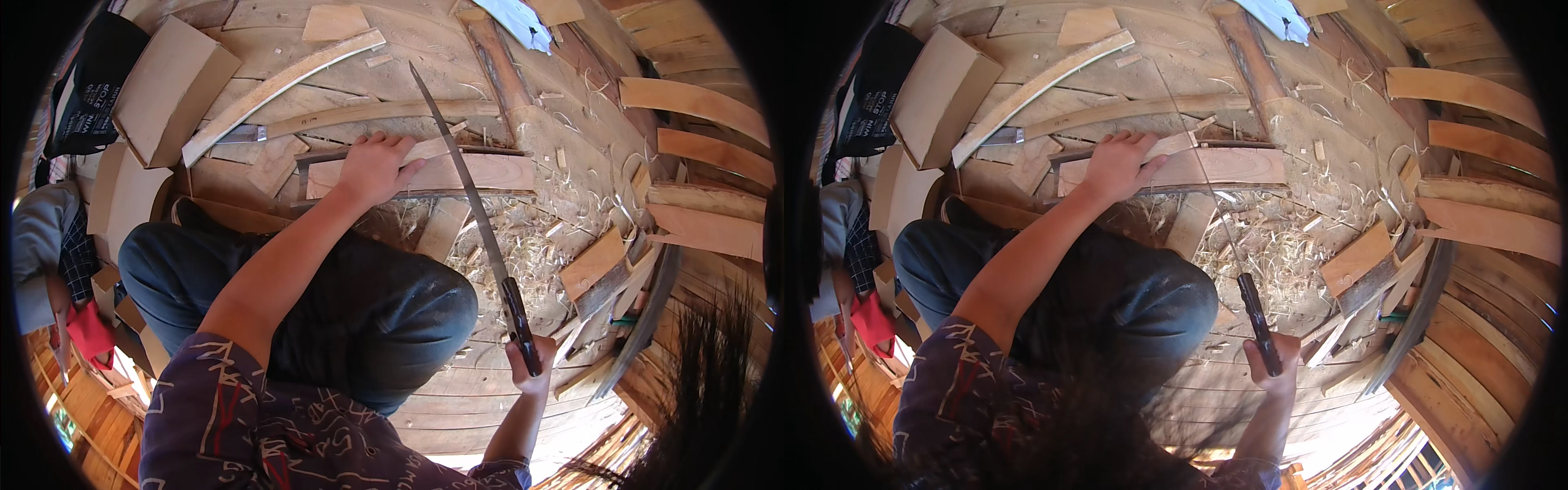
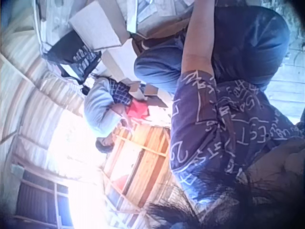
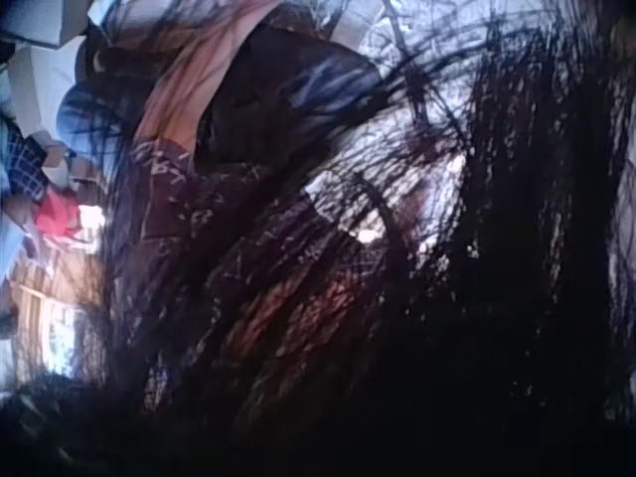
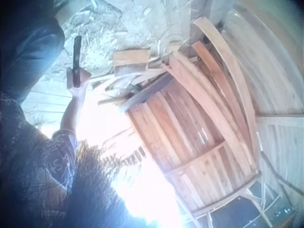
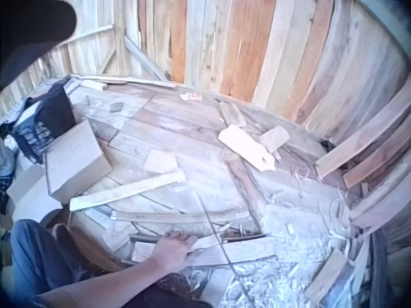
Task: The person saws a small piece of wood by hand while sitting on a wooden floor, occasionally picking up and moving other wood scraps.
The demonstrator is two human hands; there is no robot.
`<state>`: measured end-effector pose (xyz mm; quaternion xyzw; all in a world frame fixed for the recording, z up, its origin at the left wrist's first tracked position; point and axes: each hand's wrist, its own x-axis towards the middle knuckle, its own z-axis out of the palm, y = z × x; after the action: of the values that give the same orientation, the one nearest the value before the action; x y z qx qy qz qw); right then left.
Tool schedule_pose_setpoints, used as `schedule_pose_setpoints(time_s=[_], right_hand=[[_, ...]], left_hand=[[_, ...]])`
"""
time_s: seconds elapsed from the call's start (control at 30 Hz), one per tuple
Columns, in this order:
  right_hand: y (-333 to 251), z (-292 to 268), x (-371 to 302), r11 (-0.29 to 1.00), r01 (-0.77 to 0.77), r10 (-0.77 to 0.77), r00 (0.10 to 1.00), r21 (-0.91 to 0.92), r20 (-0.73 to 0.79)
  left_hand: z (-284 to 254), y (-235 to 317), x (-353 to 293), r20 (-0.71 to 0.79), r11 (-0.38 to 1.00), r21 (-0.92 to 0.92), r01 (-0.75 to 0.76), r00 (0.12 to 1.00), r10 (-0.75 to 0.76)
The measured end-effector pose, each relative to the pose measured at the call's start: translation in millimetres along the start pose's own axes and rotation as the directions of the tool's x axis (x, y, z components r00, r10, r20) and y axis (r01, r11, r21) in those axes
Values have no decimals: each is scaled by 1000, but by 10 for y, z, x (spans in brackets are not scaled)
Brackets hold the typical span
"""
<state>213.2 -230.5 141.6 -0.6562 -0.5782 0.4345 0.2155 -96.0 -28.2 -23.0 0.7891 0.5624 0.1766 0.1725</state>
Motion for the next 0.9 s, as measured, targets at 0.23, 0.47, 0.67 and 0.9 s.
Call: schedule_pose_setpoints(time_s=[0.23,0.47,0.67,0.9], right_hand=[[-14,-49,194,997,-2,3,1000,73,-20],[-96,52,176,1000,-6,7,1000,29,-28],[-253,151,187,1000,19,-20,999,-14,-47],[-144,53,186,993,-48,52,998,104,-45]], left_hand=[[45,-46,24,-25,999,-31,24,999,-25],[19,-44,25,-33,999,-34,36,999,-37],[5,-37,37,-17,999,-44,22,1000,-23],[5,-26,29,-50,999,-50,6,999,-9]])
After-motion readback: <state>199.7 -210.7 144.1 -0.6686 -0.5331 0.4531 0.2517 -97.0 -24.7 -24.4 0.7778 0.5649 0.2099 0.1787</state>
